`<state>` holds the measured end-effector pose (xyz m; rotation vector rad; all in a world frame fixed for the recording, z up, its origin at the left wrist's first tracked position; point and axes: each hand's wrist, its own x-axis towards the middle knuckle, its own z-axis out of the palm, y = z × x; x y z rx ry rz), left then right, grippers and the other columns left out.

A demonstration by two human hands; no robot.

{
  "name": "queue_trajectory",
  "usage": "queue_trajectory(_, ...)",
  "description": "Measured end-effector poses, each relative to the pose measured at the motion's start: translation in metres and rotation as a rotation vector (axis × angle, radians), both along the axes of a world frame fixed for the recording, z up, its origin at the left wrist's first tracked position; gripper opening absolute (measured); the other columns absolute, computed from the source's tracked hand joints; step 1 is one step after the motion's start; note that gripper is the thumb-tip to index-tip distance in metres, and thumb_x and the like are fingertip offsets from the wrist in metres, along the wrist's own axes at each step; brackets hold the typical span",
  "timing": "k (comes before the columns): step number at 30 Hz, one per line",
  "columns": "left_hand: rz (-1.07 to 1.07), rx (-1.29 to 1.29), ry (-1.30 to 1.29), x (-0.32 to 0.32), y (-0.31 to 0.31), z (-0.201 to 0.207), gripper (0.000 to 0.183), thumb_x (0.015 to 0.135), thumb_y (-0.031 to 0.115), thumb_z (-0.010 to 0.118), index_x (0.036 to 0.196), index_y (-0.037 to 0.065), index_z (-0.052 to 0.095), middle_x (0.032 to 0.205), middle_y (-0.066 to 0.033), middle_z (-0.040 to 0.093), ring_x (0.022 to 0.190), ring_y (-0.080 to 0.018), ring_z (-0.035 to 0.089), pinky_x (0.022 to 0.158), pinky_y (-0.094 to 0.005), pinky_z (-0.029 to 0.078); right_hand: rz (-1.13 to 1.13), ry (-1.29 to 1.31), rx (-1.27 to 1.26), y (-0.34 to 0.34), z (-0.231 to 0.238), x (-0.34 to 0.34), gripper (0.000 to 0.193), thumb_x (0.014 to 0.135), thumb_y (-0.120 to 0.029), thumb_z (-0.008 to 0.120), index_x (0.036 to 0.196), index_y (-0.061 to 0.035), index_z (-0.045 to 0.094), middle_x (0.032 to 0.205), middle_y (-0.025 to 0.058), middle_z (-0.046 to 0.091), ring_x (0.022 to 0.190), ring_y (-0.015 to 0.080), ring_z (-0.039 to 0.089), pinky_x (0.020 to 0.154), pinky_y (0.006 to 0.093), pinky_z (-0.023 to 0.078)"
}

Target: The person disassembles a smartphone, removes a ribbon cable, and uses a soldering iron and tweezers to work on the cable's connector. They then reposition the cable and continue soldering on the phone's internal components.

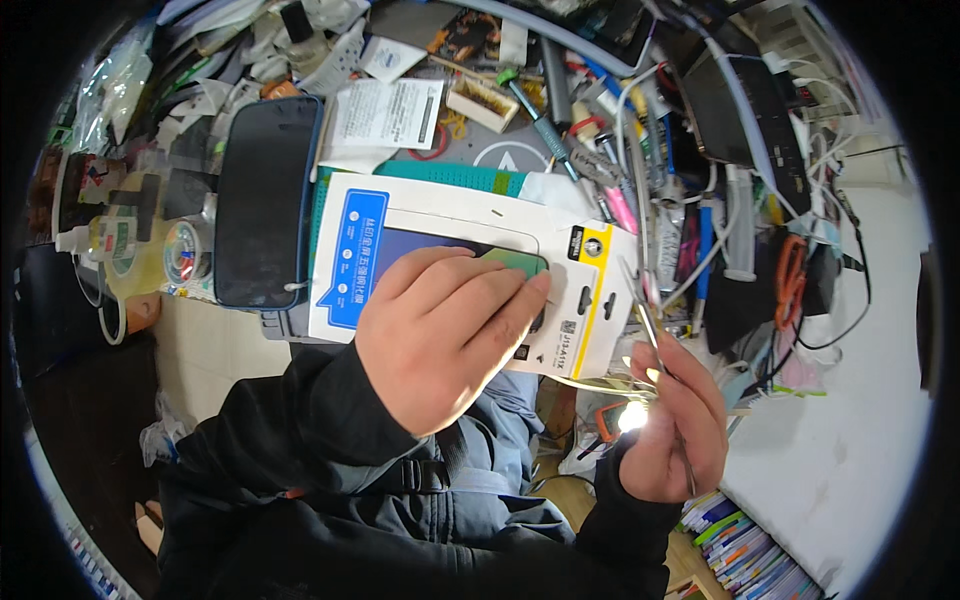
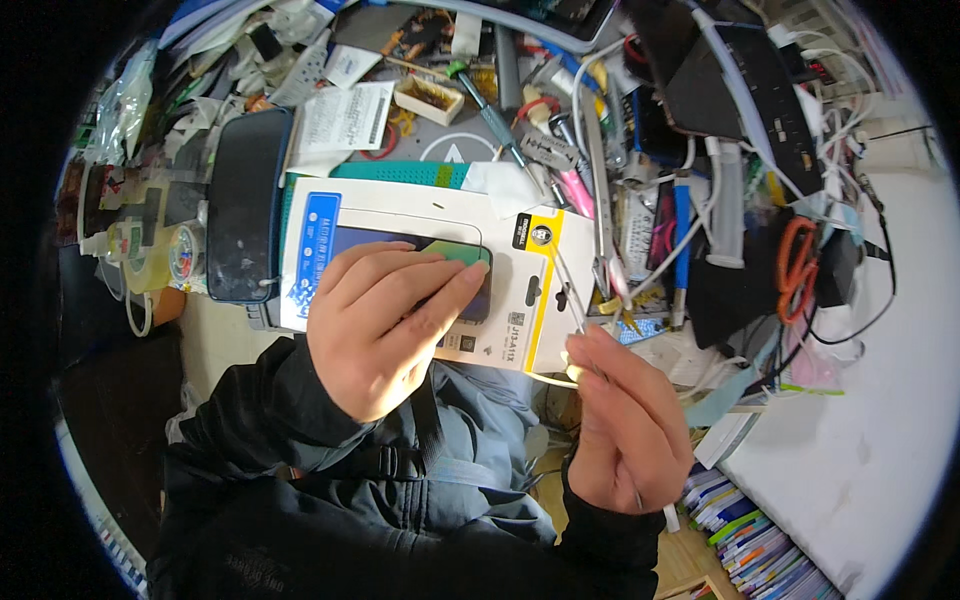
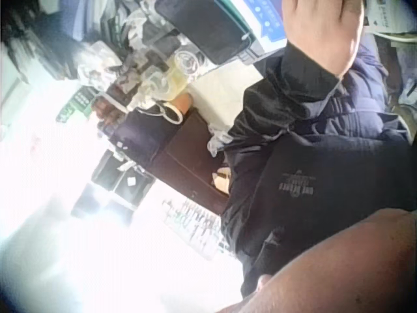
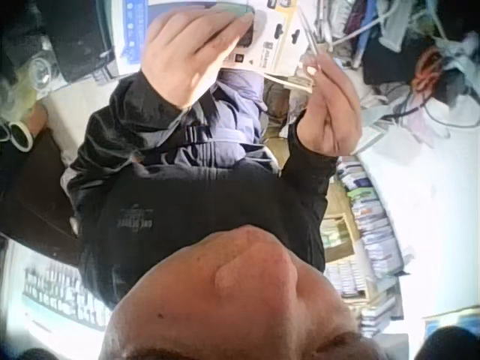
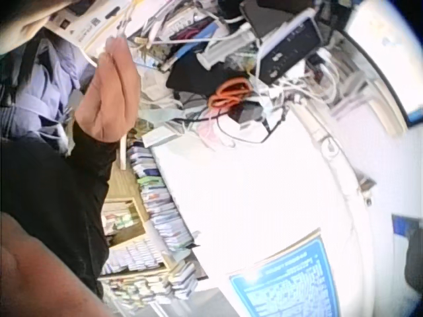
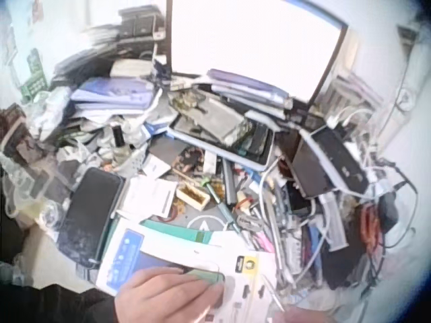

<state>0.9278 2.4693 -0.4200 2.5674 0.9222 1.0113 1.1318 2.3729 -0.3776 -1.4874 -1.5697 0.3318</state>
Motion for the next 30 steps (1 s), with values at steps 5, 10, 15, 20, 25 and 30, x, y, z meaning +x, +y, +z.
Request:
queue_trajectory(5, 0.047, 0.057, -0.075, -0.005, 0.0, 0.002, 0.042, 0.06, 0.005, 0.068, 0.102, 0.003, 0.069, 0.097, -0.0068, 0.069, 0.084, -0.024, 0.065, 0.073, -0.0356, 0.05, 0.159, -0.155, 0.054, 0.024, 0.015, -0.005, 0.017, 0.087, 0.013, 0.054, 0.1, 0.0082, 0.065, 0.11, 0.0248, 0.067, 0.097, 0.0318, 0.069, 0.086, 0.0351, 0.055)
queue_trajectory(10, 0.01, 0.155, -0.308, -0.027, -0.008, 0.007, 0.039, 0.061, 0.002, 0.075, 0.1, 0.003, 0.069, 0.095, -0.0082, 0.068, 0.079, -0.0251, 0.066, 0.072, -0.0353, 0.052, 0.276, -0.307, 0.083, 0.049, 0.014, -0.004, 0.017, 0.087, 0.011, 0.057, 0.101, 0.0069, 0.066, 0.11, 0.0239, 0.067, 0.1, 0.0312, 0.068, 0.087, 0.0338, 0.053)
queue_trajectory(15, -0.026, -0.522, -0.56, -0.064, -0.058, 0.026, 0.027, 0.077, -0.011, 0.07, 0.101, 0.002, 0.073, 0.098, -0.0094, 0.065, 0.081, -0.0179, 0.066, 0.069, -0.028, 0.051, 0.171, -0.275, 0.03, 0.043, 0.02, -0.003, 0.016, 0.089, 0.008, 0.058, 0.102, 0.0063, 0.067, 0.112, 0.0223, 0.067, 0.101, 0.0279, 0.067, 0.088, 0.0328, 0.053)
queue_trajectory(20, -0.2, -1.435, -1.149, -0.079, -0.089, 0.0, 0.019, 0.081, -0.013, 0.068, 0.098, -0.003, 0.071, 0.109, -0.0176, 0.064, 0.095, -0.0238, 0.067, 0.086, -0.0309, 0.055, 0.084, -0.124, 0.03, 0.041, 0.033, 0.006, 0.02, 0.088, 0.005, 0.063, 0.107, 0.0042, 0.068, 0.113, 0.0189, 0.067, 0.098, 0.0236, 0.068, 0.085, 0.0298, 0.053)
queue_trajectory(25, -0.42, -1.906, -1.351, -0.09, -0.107, -0.031, 0.022, 0.082, -0.013, 0.067, 0.102, -0.005, 0.071, 0.112, -0.0203, 0.066, 0.1, -0.0246, 0.067, 0.088, -0.0297, 0.055, 0.279, -0.481, -0.014, 0.055, 0.041, 0.003, 0.021, 0.084, 0.01, 0.061, 0.104, 0.0051, 0.067, 0.115, 0.0217, 0.066, 0.1, 0.0253, 0.067, 0.083, 0.03, 0.053)
queue_trajectory(30, -0.376, -2.019, -1.258, -0.098, -0.115, -0.046, 0.036, 0.081, -0.015, 0.068, 0.114, 0.0, 0.068, 0.103, -0.0161, 0.07, 0.091, -0.0229, 0.071, 0.084, -0.029, 0.058, 0.491, -0.728, 0.047, 0.071, 0.025, -0.013, 0.029, 0.078, 0.01, 0.061, 0.107, 0.006, 0.064, 0.12, 0.0215, 0.063, 0.102, 0.0341, 0.065, 0.088, 0.0366, 0.052)
